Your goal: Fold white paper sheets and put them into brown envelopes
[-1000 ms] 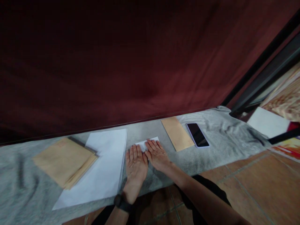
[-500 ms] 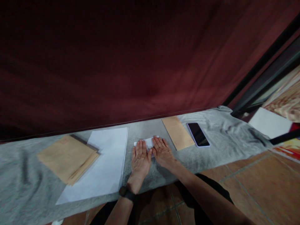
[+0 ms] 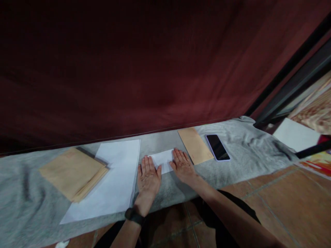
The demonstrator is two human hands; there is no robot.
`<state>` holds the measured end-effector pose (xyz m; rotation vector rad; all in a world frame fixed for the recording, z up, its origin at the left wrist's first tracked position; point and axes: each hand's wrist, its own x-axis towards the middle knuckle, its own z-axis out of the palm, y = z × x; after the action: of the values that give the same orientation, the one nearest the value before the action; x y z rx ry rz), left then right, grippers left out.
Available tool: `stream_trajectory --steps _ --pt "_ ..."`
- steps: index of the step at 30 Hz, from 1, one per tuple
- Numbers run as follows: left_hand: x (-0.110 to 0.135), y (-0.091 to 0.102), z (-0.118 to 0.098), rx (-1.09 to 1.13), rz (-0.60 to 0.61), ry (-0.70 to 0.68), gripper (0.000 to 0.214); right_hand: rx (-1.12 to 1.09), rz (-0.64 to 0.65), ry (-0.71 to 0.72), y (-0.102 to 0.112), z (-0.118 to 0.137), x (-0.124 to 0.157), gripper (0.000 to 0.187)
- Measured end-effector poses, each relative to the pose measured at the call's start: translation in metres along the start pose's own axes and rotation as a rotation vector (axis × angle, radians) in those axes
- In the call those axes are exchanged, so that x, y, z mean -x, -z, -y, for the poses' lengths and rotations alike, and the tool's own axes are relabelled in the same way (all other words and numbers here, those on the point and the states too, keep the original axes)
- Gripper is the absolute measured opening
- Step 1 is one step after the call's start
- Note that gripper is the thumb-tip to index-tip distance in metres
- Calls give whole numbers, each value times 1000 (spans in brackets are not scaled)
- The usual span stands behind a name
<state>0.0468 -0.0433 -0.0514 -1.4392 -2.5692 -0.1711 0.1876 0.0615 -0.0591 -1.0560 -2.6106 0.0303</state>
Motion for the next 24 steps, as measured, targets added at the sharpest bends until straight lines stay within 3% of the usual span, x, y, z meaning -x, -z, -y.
stream_trajectory --steps 9,17,24 --pt "7 1 7 46 -52 15 65 -42 -25 -21 7 -4 5 59" --pt "6 0 7 67 -71 19 66 -165 98 235 13 12 17 57" --pt "6 6 5 25 -37 2 65 -113 102 168 14 4 24 58"
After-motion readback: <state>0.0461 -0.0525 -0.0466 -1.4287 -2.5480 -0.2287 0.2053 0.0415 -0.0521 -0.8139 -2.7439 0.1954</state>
